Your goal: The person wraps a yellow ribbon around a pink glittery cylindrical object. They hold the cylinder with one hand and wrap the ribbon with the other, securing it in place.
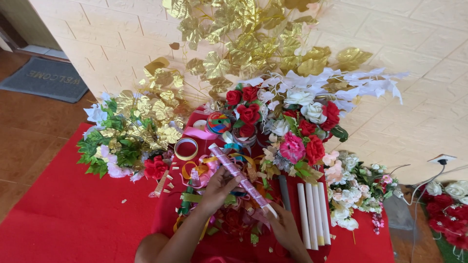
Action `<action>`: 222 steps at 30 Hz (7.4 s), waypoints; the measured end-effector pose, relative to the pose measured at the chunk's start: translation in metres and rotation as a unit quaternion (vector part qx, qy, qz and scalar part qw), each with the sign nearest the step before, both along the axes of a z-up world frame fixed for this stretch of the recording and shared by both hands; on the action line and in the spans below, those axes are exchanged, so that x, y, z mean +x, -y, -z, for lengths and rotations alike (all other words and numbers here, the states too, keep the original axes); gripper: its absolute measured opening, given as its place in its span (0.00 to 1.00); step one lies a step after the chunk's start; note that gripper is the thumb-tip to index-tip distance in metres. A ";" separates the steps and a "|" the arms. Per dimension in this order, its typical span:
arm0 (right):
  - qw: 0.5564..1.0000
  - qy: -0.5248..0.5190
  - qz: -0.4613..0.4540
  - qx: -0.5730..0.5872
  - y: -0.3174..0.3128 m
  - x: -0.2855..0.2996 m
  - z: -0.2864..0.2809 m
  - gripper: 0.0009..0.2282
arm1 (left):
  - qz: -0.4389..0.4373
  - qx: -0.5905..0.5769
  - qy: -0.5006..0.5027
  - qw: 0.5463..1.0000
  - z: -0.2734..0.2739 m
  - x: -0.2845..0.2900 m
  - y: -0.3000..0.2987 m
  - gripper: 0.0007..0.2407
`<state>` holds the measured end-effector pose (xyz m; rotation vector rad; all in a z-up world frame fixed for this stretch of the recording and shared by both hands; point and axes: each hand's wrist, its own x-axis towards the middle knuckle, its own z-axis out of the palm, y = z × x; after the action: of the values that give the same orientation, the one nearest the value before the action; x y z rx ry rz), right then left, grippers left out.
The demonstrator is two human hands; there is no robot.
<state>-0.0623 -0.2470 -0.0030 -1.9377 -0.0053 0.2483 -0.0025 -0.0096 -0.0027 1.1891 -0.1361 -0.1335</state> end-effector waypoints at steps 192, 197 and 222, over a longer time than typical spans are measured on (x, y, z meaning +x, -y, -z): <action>0.978 0.062 0.083 0.181 -0.011 0.044 0.038 0.09 | 0.229 0.261 -0.030 0.937 -0.036 0.007 -0.025 0.15; 0.964 0.122 0.063 0.229 0.007 0.050 0.037 0.08 | 0.225 0.302 -0.027 0.926 -0.026 0.010 -0.021 0.17; 0.770 0.212 0.264 0.540 0.119 0.065 -0.017 0.05 | 0.154 0.296 -0.122 0.935 -0.036 0.010 -0.026 0.17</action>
<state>0.0027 -0.3655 0.0142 -0.7315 0.0822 -0.5002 0.0073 0.0164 0.0334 1.7344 -0.0618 -0.6326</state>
